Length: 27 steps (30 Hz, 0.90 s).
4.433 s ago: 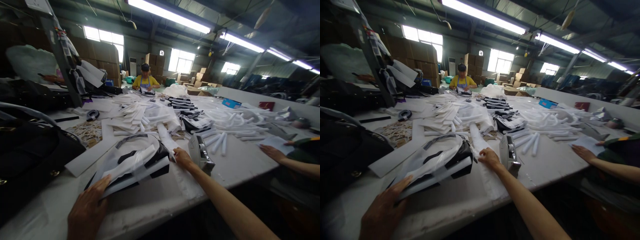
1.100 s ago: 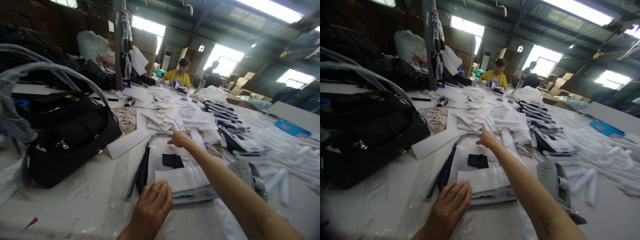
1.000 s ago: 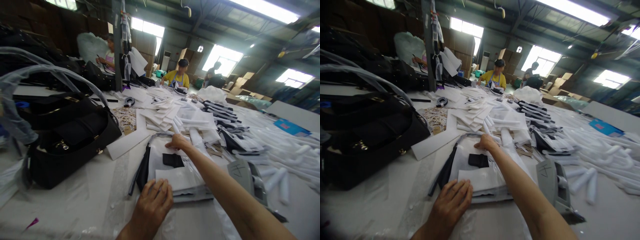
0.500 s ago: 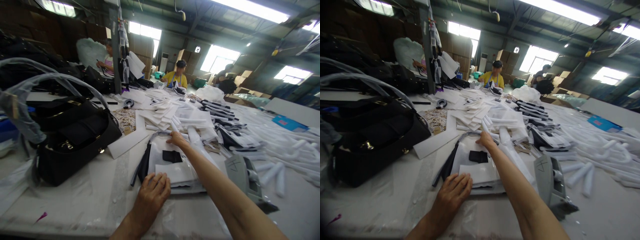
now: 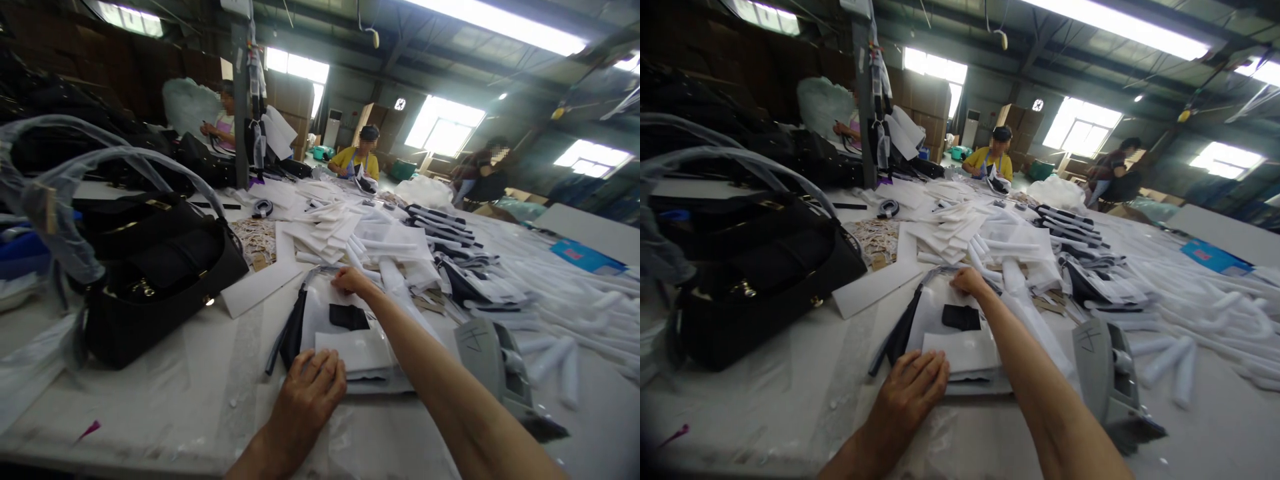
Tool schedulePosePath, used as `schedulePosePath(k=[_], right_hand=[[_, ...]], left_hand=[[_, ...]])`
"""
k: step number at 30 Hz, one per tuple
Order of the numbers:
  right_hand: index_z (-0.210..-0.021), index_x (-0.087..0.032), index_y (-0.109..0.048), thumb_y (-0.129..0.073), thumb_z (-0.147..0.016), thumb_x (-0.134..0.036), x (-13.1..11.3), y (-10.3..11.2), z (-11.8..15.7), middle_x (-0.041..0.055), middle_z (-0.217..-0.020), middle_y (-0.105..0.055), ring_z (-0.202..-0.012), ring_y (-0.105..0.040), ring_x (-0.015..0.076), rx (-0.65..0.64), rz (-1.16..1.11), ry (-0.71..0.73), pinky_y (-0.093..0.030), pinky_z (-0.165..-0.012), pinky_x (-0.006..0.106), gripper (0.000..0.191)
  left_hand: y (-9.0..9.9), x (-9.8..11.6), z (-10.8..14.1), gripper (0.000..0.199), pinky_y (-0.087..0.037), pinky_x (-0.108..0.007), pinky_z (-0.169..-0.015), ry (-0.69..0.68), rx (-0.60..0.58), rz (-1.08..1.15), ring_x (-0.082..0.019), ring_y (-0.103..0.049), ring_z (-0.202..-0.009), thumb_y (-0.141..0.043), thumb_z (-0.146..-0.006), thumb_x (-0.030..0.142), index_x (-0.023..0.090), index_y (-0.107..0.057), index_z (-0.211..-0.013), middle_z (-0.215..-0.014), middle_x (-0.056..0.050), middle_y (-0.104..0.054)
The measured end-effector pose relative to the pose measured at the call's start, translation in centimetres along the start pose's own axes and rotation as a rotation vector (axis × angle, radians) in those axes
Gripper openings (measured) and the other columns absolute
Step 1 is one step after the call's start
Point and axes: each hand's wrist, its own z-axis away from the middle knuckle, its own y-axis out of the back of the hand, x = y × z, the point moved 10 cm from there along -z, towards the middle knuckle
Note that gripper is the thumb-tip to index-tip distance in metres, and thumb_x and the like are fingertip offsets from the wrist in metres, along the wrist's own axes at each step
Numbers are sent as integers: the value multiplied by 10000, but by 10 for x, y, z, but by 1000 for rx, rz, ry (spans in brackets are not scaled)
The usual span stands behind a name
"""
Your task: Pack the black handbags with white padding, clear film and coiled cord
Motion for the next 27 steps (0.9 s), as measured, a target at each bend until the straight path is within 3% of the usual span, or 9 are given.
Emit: schedulePosePath(k=[3,7,13,16,20,23,27], right_hand=[[-712,-186,-501,-751,-728,-212,-6,-8,16,-39,-539,-552,-541,-630,155,-73,-168,-47,-496,-483,239,251],[-771,-189,-486,-756,-665,-188,-25,-5,48,-28,-606,-606,-584,-647,146,-103,-356,19,-505,-524,230,289],[-1098,-174,-591,-754,-622,-215,-36,13,99,-89,-606,-552,-551,-538,95,5,-462,192,-442,-557,216,505],[-1093,-179,-655,-756,-669,-253,-41,13,127,-49,-654,-627,-607,-576,120,57,-350,260,-447,-586,230,442],[-841,-205,-725,-691,-810,-229,-59,5,178,-4,-761,-724,-717,-654,142,135,-59,456,-479,-688,235,52],[-866,-204,-721,-614,-897,-178,-66,-7,219,15,-813,-745,-757,-690,151,153,55,667,-509,-722,237,114],[-984,-188,-694,-527,-959,-139,-63,-14,261,55,-911,-753,-855,-715,173,297,134,865,-559,-796,270,176]], left_hand=[[1,0,-2,327,-402,-371,-1014,0,-1,12,-174,-588,-1139,-348,-1021,152,181,-637,-1172,-1165,-49,-693],[3,0,-2,340,-408,-376,-1002,-2,4,22,-176,-595,-1126,-329,-1029,160,172,-644,-1157,-1159,-43,-697],[4,1,-3,313,-435,-381,-974,-19,-21,23,-186,-608,-1105,-365,-1015,136,173,-627,-1183,-1150,-57,-699],[5,1,-4,296,-446,-381,-963,-27,-31,26,-193,-609,-1105,-391,-1004,124,173,-617,-1188,-1146,-58,-698],[10,2,-5,261,-467,-391,-957,-35,7,25,-209,-608,-1091,-450,-979,116,164,-613,-1178,-1147,-76,-688],[11,1,-4,234,-502,-391,-932,-19,18,13,-222,-621,-1036,-479,-960,109,153,-611,-1148,-1112,-104,-681],[8,-8,-1,243,-535,-377,-900,59,-30,30,-222,-638,-986,-426,-953,94,142,-577,-1138,-1067,-112,-676]])
